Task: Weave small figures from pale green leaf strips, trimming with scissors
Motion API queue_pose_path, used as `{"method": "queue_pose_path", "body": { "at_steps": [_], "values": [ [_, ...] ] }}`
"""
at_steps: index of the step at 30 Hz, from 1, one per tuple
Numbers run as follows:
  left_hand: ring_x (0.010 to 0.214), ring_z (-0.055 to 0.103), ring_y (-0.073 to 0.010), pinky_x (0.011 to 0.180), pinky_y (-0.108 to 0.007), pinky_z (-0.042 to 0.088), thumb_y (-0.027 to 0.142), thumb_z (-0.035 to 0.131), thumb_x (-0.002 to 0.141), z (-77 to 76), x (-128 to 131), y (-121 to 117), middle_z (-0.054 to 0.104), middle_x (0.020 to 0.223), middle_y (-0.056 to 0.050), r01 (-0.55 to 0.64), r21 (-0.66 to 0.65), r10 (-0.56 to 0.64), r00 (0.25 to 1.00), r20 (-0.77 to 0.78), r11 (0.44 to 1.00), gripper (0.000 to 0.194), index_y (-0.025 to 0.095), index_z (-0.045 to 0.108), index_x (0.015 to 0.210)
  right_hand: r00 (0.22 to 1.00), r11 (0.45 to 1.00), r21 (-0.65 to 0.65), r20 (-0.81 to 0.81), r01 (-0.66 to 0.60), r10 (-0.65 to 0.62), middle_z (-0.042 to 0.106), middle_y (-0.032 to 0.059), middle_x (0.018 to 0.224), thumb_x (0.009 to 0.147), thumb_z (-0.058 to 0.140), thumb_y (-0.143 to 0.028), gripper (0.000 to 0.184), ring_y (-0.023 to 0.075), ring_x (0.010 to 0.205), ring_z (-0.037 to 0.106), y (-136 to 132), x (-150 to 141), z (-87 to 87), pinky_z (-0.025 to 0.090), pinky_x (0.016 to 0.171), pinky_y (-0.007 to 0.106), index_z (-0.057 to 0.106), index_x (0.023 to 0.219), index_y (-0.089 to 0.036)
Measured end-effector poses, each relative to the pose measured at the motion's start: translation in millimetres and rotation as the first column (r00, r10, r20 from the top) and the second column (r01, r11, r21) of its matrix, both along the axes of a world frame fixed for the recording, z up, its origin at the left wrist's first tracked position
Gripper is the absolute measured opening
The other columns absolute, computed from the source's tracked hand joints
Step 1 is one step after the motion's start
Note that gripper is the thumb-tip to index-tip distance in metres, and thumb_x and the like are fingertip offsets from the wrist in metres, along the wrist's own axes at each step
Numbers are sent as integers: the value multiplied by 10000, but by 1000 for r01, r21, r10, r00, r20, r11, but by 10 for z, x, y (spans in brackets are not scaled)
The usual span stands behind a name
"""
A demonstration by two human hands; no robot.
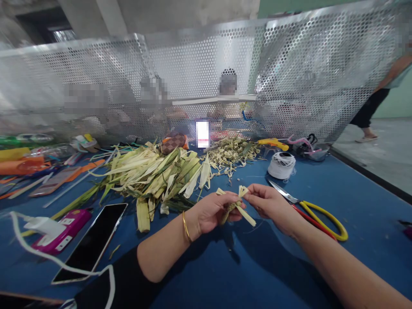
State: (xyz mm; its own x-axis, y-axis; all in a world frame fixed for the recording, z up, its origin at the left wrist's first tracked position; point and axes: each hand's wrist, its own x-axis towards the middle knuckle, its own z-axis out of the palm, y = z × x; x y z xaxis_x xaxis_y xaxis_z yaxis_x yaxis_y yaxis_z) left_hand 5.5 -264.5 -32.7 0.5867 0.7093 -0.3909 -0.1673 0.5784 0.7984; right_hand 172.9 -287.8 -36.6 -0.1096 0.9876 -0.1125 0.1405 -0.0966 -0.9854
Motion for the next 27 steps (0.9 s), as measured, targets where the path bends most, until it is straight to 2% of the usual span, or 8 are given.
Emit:
{"method": "queue_pose_path", "body": {
  "at_steps": [4,9,13,17,20,22,24,27],
  "values": [
    [550,567,-93,594,-225,499,223,724,635,18,21,-7,646,648,-10,-157,92,163,984,-66,983,132,131,641,679,980,986,162,196,-38,6,430,-76,505,700,612,-452,264,87,442,328,21,54,-17,238,437,228,579,774,-201],
    [545,548,-97,578,-239,487,228,738,597,30,26,-14,613,609,4,-271,186,290,953,-84,945,144,137,638,644,852,922,358,520,-148,-65,498,-31,562,808,495,-390,236,129,542,416,27,127,-18,313,522,253,554,661,-215],
    [527,527,-85,570,-235,476,229,732,596,28,26,-6,575,590,25,-276,222,303,948,-100,935,141,145,625,634,791,866,473,588,-163,-173,562,-4,635,848,469,-347,220,150,595,492,-5,126,9,351,555,259,564,696,-221],
    [512,517,-83,546,-225,457,230,732,586,16,32,1,561,577,28,-284,289,326,939,-107,914,152,140,613,615,742,772,585,627,-248,-236,575,24,714,883,447,-293,214,138,603,519,-61,98,41,372,566,246,601,759,-209],
    [503,525,-92,524,-224,439,218,717,579,14,48,-17,574,568,15,-262,340,328,933,-150,903,130,128,639,630,683,667,645,677,-372,-274,603,57,816,910,411,-271,256,148,665,563,-98,83,55,393,588,244,645,821,-215],
    [485,513,-90,509,-219,422,202,697,576,27,60,-43,574,542,12,-205,360,286,939,-190,910,103,122,655,624,671,616,668,684,-418,-286,629,81,943,920,392,-248,278,163,759,601,-108,88,57,411,624,244,659,848,-221],
    [469,495,-85,503,-214,411,190,688,568,48,69,-75,555,503,18,-109,368,201,954,-222,923,79,122,650,585,674,612,656,693,-442,-257,644,80,1011,928,375,-225,291,161,795,618,-107,102,54,417,643,240,659,861,-225],
    [475,497,-90,515,-218,415,193,681,569,70,69,-112,542,484,21,31,392,74,966,-249,920,89,128,631,535,646,661,582,740,-474,-188,671,58,890,924,376,-233,289,147,703,609,-96,120,50,391,584,233,653,843,-225]
  ]
}}
